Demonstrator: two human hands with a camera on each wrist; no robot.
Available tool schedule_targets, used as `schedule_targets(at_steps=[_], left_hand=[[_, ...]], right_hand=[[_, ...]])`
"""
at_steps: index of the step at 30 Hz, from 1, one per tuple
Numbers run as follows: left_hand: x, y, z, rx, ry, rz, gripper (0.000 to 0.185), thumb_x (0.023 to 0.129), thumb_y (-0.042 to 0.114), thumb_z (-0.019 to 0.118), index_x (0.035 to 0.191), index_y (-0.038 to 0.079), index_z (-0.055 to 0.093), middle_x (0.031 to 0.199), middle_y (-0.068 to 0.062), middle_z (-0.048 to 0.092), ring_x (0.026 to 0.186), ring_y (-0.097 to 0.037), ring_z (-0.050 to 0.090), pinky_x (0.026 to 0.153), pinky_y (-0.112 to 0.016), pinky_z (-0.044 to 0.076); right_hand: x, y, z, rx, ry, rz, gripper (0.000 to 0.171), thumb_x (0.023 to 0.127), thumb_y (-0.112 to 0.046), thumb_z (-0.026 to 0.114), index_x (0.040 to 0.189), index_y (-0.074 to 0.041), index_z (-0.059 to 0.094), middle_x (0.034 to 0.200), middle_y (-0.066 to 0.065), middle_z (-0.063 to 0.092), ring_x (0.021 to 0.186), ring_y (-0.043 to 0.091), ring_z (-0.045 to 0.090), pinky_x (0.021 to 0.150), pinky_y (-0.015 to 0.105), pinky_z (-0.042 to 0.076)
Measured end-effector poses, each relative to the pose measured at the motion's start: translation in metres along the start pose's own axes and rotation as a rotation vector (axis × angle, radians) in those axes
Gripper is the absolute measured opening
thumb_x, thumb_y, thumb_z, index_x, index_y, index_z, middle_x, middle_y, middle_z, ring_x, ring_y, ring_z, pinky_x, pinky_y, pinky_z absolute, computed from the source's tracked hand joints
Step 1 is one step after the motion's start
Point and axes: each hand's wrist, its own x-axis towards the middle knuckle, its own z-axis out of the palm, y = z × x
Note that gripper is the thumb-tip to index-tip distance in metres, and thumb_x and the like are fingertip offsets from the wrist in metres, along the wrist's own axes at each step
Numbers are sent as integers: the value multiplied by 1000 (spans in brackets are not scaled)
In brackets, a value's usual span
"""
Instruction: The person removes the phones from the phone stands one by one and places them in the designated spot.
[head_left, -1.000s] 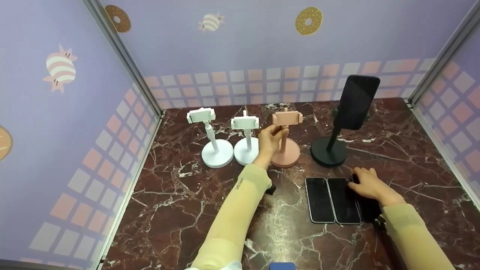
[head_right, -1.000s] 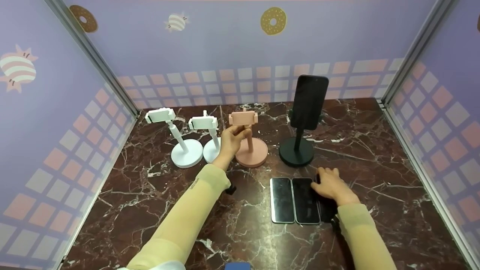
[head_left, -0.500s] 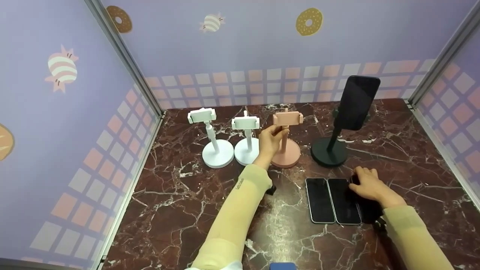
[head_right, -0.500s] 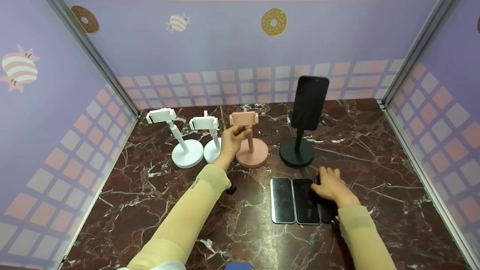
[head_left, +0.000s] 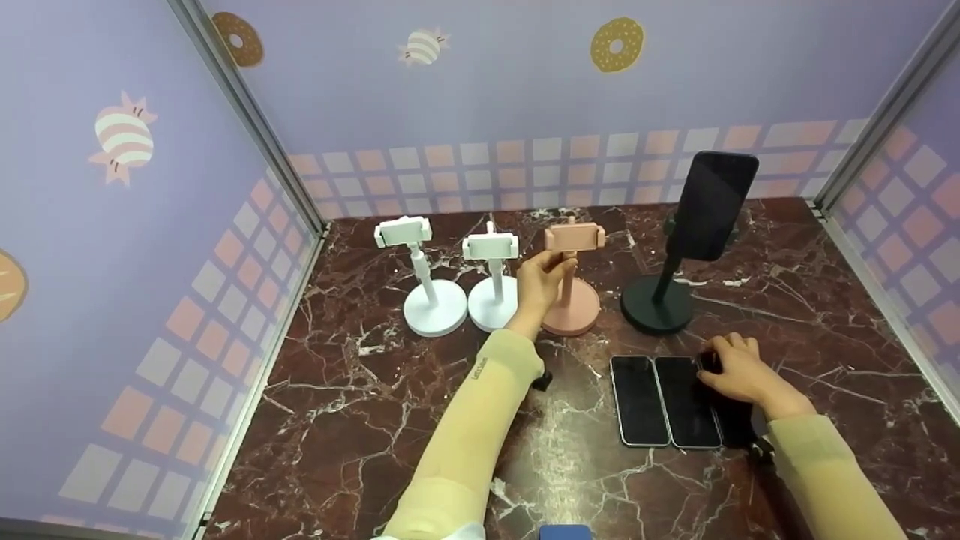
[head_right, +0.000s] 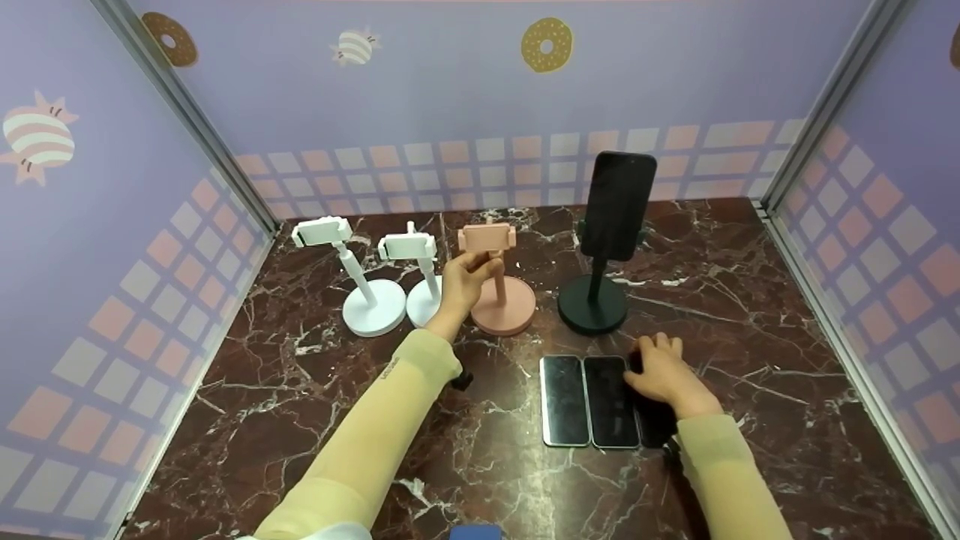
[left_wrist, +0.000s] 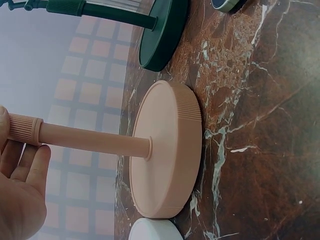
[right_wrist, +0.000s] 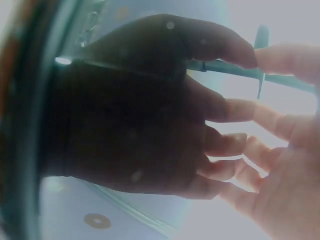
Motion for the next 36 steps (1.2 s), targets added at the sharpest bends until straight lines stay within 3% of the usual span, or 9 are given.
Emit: schedule_targets(at_steps=[9,26,36], left_hand=[[1,0,0,13,14,27,23,88,23,81,104,6,81,105,-8,81,101,-21,77,88,-18,59],[0,1,1,32,6,0,30,87,30,80,107,7,80,108,-7,80,104,-21,77,91,-20,58],[-1,0,2,21,20,18,26,89,25,80,108,6,80,107,-8,80,101,-21,77,88,-19,59]], right_hand=[[-2,5,1,22,14,-8,33,89,-16,73,112,4,61,112,30,52,102,47,38,85,59,38],[-3,5,1,15,16,-6,35,89,-16,72,114,5,61,112,29,53,106,49,41,91,65,41],[-3,6,1,18,4,-15,36,91,-17,71,116,6,60,115,31,53,109,51,41,93,68,40]])
